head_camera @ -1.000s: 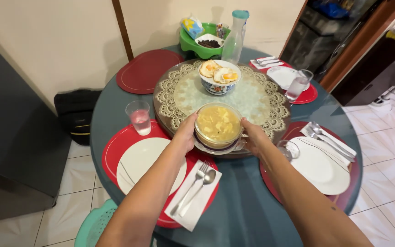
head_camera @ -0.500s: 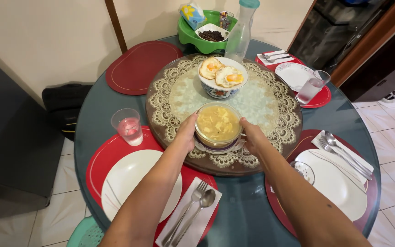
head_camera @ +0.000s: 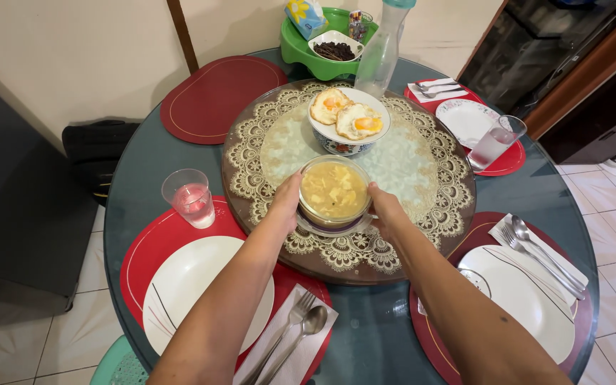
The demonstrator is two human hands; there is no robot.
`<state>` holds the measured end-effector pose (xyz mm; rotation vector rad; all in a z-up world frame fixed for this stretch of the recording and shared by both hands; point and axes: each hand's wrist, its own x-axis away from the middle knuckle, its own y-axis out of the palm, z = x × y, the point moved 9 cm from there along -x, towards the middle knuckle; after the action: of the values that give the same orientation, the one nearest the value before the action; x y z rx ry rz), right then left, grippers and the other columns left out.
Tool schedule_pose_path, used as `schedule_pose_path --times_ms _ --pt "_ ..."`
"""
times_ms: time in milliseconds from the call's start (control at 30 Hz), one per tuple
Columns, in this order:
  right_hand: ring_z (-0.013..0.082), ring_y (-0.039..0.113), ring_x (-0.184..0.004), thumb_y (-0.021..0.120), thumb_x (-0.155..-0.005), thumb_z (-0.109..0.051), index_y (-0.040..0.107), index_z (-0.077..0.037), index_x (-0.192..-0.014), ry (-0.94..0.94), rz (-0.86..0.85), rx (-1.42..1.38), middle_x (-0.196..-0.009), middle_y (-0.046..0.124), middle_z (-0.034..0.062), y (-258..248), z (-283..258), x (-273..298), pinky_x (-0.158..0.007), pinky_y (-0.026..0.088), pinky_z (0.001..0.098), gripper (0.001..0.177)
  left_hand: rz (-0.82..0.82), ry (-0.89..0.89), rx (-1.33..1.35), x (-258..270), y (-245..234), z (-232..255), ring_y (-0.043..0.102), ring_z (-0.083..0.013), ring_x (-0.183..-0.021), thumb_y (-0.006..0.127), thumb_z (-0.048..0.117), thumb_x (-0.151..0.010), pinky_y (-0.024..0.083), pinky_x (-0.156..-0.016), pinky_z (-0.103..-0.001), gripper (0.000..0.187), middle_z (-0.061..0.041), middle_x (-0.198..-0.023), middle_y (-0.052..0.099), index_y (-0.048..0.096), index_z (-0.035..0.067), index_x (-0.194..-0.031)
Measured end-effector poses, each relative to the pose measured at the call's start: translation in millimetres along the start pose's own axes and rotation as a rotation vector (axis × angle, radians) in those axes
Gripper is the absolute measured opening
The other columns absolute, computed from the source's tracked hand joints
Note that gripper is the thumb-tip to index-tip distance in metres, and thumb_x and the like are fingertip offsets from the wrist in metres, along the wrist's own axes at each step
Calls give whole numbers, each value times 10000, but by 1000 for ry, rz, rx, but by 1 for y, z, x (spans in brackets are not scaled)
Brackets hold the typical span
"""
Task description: The person transfers food items from the kitchen to the dining table and arranges them.
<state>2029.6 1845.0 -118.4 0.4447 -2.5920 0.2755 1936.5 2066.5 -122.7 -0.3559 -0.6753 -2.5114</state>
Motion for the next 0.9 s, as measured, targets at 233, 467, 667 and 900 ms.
schedule_pose_path --times_ms 233,467,667,900 --pt "259 628 -1065 399 -1056 -445 600 -3 -1338 -25 5 84 -1282 655 145 -4 -2 -9 -1002 479 425 562 31 -37 -62 -6 -5 -2 532 -245 -1332 419 342 -1017 420 -1108 -404 527 -130 -1464 568 512 94 -1473" --pt "270 608 -1038 458 -1037 -462 616 27 -1291 -46 -1 192 -1250 641 150 -14 -15 -17 -940 515 438 573 39 -103 -117 3 -7 13 617 -261 -1216 467 341 -992 495 -1024 -418 480 -153 -1339 643 576 56 -1363" --pt "254 616 -913 559 -991 -412 652 -34 -1239 -189 144 119 -1160 696 150 -38 -58 -65 -791 527 415 461 165 141 -365 -54 -23 43 625 -245 -933 549 250 -952 507 -832 -389 365 -171 -1056 721 704 -43 -1104" --pt "242 671 -832 558 -1006 -289 554 -43 -1326 -196 96 -148 -1073 656 126 -27 -106 -90 -720 597 372 404 173 276 -474 -102 31 89 617 -171 -739 588 158 -885 502 -656 -322 281 -62 -838 720 715 32 -1101"
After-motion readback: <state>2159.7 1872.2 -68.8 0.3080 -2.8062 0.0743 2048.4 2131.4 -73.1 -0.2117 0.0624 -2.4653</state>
